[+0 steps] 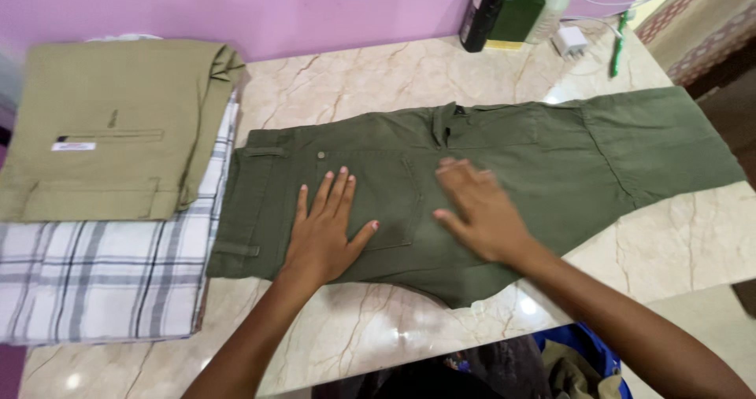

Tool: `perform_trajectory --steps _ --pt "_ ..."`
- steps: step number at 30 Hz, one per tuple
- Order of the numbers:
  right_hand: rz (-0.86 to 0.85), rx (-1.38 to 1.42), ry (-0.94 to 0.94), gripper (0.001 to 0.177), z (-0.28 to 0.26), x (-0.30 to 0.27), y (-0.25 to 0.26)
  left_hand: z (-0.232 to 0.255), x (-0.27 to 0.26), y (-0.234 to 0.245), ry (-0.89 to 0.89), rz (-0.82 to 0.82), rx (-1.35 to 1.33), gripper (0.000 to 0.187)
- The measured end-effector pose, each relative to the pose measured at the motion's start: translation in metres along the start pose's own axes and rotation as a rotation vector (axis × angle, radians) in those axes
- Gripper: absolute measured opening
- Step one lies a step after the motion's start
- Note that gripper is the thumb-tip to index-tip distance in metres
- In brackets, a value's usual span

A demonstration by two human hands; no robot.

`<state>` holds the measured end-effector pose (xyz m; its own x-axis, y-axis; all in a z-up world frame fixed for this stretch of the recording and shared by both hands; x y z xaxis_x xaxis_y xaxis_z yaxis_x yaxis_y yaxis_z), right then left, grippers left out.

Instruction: The person picks up a pair of green pants from a pile, spreads them out on a table, and folds them into a compact square, smoothing the fabric with their hands at each step.

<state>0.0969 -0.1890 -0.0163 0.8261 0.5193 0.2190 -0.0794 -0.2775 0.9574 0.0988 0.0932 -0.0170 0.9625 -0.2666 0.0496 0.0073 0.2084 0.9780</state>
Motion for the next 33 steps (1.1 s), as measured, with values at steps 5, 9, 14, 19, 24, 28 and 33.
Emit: perform_trajectory --steps 5,9,14,19,24,28,33 --pt "-0.013 -0.076 -0.335 0.081 0.106 -0.054 0.006 0.004 -0.004 0.000 -0.032 0.041 0.011 0.088" --pt "-0.016 -0.061 -0.409 0.084 0.139 -0.060 0.010 0.020 -0.027 -0.004 -0.009 0.124 0.008 0.089" --pt "0.181 0.051 -0.191 0.073 0.064 -0.009 0.022 0.031 -0.034 -0.020 -0.006 0.077 -0.033 0.086" --pt "-0.073 0.174 0.293 0.062 -0.072 0.078 -0.017 0.003 0.015 -0.023 -0.023 0.111 0.074 0.079" --pt "0.008 0.172 0.364 0.072 -0.085 0.124 -0.040 -0.031 0.039 -0.023 0.098 0.052 0.153 0.079" --pt "0.025 0.152 0.331 0.073 -0.071 0.147 -0.051 -0.044 0.065 -0.022 0.129 0.109 0.124 0.075" --pt "-0.047 0.033 0.203 0.079 -0.049 0.164 -0.051 -0.061 0.081 -0.015 0.178 0.176 0.020 0.090"
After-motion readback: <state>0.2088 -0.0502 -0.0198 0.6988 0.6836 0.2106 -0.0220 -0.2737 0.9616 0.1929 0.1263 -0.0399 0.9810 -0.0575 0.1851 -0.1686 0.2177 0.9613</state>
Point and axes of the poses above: each hand's wrist, its own x-axis towards the middle knuckle, its own y-axis out of the back of the hand, z = x × y, the point moved 3 cm from there along x, towards the middle knuckle, and after that the axes turned 7 degrees about y, right-handed, at the moved point
